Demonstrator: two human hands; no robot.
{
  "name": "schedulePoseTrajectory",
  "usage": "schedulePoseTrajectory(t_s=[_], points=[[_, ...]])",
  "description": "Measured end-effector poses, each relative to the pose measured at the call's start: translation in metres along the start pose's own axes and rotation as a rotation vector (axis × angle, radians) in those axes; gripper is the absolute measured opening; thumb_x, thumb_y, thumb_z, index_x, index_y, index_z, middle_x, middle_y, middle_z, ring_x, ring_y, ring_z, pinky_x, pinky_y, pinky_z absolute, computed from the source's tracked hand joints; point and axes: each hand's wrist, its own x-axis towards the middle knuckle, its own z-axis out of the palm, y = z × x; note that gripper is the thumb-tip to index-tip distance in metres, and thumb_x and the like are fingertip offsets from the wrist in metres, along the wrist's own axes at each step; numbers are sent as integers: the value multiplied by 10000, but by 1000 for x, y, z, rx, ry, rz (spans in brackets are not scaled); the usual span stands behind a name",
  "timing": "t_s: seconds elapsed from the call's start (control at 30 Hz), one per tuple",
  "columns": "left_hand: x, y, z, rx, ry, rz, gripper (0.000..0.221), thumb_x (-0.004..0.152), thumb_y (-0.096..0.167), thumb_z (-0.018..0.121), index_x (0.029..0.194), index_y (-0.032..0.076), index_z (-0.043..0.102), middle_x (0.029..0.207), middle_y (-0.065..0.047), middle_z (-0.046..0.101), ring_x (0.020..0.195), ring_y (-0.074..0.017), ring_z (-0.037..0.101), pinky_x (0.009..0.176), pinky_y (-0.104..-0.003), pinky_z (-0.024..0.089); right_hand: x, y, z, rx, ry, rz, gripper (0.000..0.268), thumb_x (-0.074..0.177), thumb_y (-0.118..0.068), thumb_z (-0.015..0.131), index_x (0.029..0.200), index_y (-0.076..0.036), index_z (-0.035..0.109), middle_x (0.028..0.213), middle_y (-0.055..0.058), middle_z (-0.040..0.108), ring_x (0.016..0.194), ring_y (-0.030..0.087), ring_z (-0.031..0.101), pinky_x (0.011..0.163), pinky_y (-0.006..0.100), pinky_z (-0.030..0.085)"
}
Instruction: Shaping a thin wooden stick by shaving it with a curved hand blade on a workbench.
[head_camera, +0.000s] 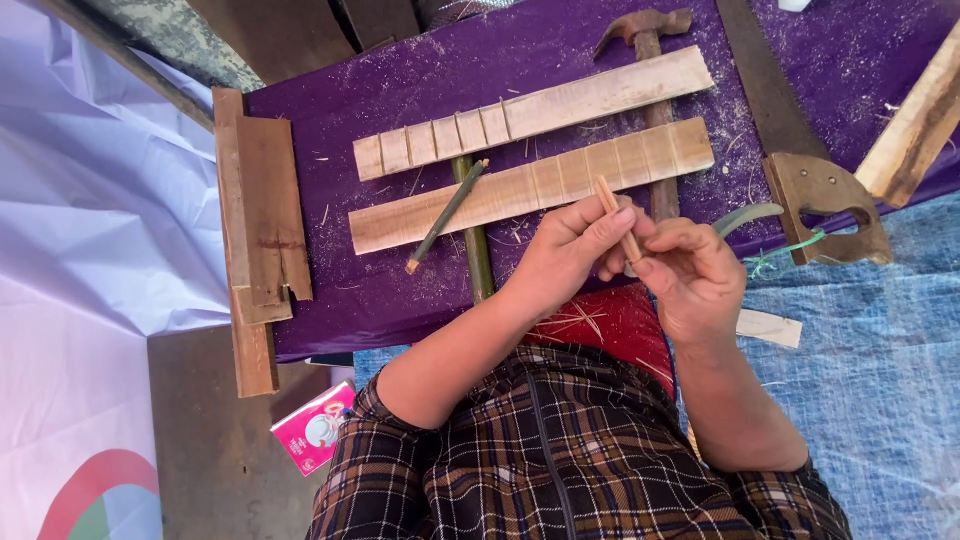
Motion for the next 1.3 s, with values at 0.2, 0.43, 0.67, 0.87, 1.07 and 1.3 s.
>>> schedulePoseTrajectory(t_s=[0.2, 0.43, 0.67, 0.87, 1.07, 1.3], points=[[1, 34, -6, 575, -283, 139, 288, 1074, 238, 520, 922, 60, 688, 760, -133, 674, 737, -244, 700, 660, -357, 584, 4, 7, -22, -72, -46, -84, 284, 944, -54, 688, 1157, 77, 554, 1061, 218, 604, 971, 226, 596, 887, 373, 558], [-13, 41, -4, 740, -514, -73, 209, 1043, 132, 538, 995, 9, 700, 772, -129, 730, 708, -254, 717, 669, -371, 576, 5, 1, -18, -241, -149, -176, 105, 923, -30, 724, 926, 74, 712, 957, 199, 673, 901, 240, 615, 786, 349, 528], [-13, 3, -7, 112, -386, -293, 175, 1079, 114, 526, 1148, 49, 672, 926, -120, 767, 940, -187, 757, 867, -304, 603, 3, 13, -35, -349, -120, -165, 140, 999, -16, 669, 1067, 101, 699, 1028, 215, 670, 1022, 278, 607, 837, 365, 533], [21, -6, 2, -354, -132, -261, 234, 1162, 177, 394, 1211, 17, 557, 1067, -213, 762, 1035, -254, 749, 887, -327, 610, 6, 5, -59, -598, -187, -247, 682, 989, -273, 728, 1456, 160, 483, 1344, 274, 568, 1282, 362, 482, 1018, 439, 453], [22, -23, 15, -406, -127, -227, 241, 1178, 166, 428, 1268, -16, 559, 1099, -251, 746, 1045, -281, 741, 863, -350, 626, 11, 9, -50, -805, -188, -404, 895, 924, -368, 836, 1520, 146, 409, 1367, 273, 561, 1307, 391, 452, 1062, 500, 418], [17, -5, 14, -530, -209, -284, 259, 1163, 120, 412, 1193, -6, 636, 1012, -179, 779, 996, -333, 757, 811, -342, 596, 4, 2, -46, -909, -142, -350, 883, 981, -532, 628, 1626, -38, 282, 1339, 238, 563, 1191, 348, 489, 1049, 496, 432]])
